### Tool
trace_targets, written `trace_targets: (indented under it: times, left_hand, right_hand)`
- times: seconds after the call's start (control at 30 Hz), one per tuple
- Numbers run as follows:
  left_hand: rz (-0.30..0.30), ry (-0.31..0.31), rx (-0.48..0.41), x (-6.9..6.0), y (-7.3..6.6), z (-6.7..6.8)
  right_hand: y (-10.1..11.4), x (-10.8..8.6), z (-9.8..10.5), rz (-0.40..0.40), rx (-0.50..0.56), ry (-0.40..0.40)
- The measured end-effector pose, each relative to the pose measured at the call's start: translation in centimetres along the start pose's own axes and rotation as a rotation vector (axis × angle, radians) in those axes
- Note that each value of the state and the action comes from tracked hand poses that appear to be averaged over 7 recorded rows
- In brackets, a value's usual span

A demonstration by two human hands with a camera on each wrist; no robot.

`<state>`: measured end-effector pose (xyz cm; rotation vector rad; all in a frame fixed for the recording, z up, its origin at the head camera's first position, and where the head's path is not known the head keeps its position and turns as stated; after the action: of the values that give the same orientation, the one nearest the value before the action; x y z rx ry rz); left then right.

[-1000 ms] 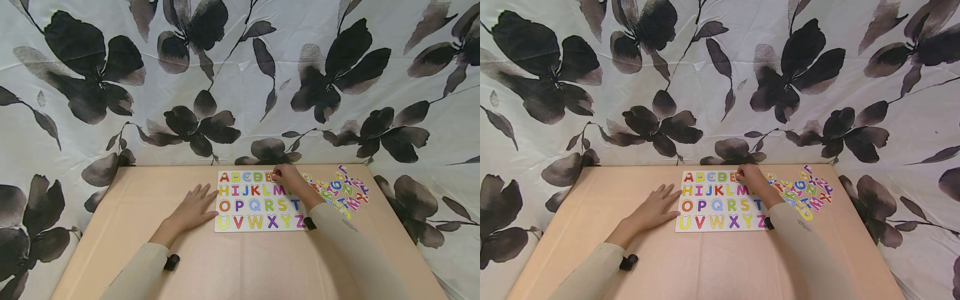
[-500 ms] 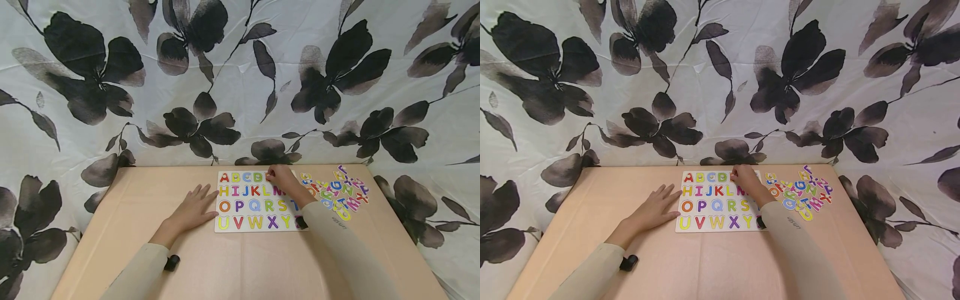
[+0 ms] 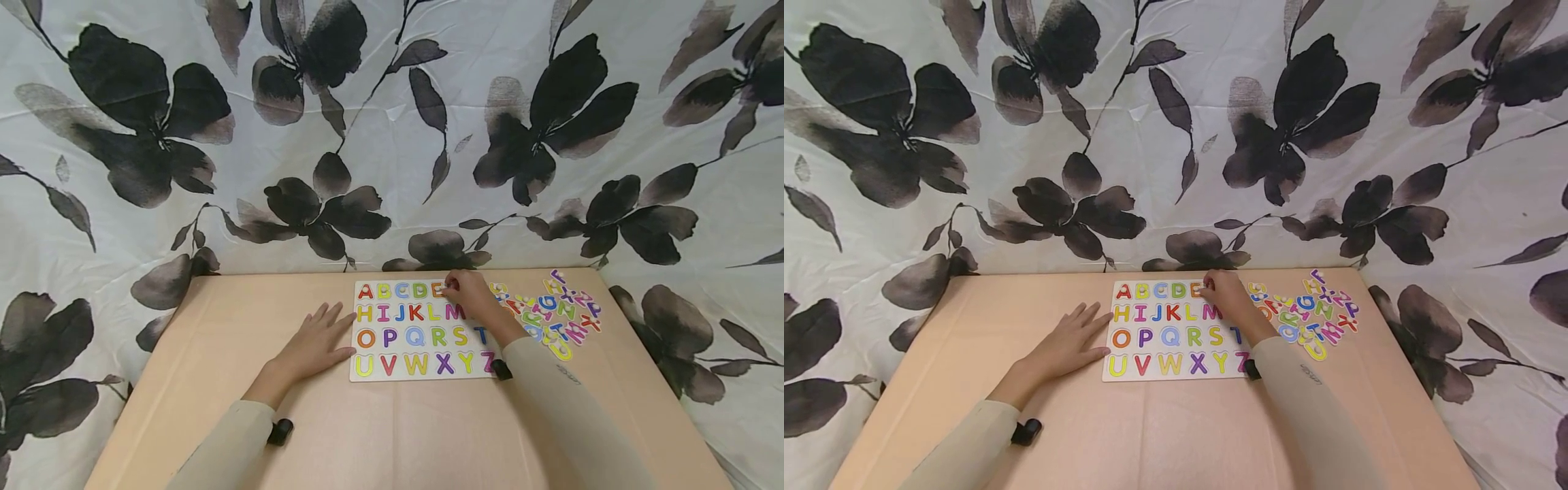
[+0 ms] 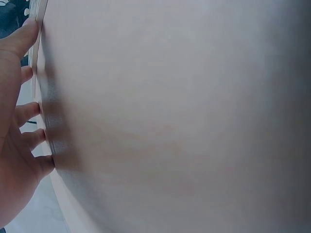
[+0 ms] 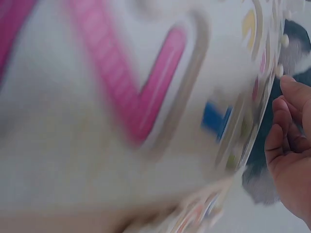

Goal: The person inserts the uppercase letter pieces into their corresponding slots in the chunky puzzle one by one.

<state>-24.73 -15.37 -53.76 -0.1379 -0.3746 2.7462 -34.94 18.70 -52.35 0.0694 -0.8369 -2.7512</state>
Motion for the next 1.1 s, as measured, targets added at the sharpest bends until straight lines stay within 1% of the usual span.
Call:
trace_targets:
  times: [0.17,0.33,0.43,0.53,0.7,0.87,0.93,1.1]
  left_hand:
    - [0.010,0.004,0.003,-0.2,0.2,0.1]
    - [0.009,0.004,-0.006,-0.4,0.4,0.1]
    - [0.003,0.004,-0.009,-0.5,0.4,0.1]
    - [-0.003,0.004,-0.007,-0.6,0.4,0.0]
    - [-0.003,0.010,-0.007,-0.7,0.3,0.1]
    - [0.004,0.021,-0.007,-0.7,0.3,0.1]
    - [0.004,0.024,-0.005,-0.7,0.3,0.0]
    - [-0.004,0.022,-0.002,-0.8,0.3,-0.1]
  right_hand:
    - [-1.5,-1.3,1.7,-0.030,0.003,-0.033]
    - [-3.5,-2.8,3.7,-0.040,-0.005,-0.069]
    - [-4.9,-3.6,5.1,-0.026,-0.032,-0.105]
    - [-6.5,-4.4,6.6,-0.030,-0.047,-0.134]
    - [-9.2,-6.1,9.0,-0.058,-0.048,-0.160]
    - [-11.5,-7.5,11.0,-0.113,-0.090,-0.178]
    - [-12.3,-8.0,11.6,-0.148,-0.102,-0.174]
    - [-14.4,-8.5,13.0,-0.203,-0.147,-0.158]
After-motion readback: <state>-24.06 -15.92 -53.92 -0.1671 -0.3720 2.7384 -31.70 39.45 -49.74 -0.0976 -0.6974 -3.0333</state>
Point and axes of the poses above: each hand's wrist, its own x-axis towards the middle knuckle, its own z-axis out of the back of the hand, y = z × x, the point moved 5 cm from there along x, towards the middle knuckle, and after that the axes turned 6 degrees about z, right-handed, at the moved point
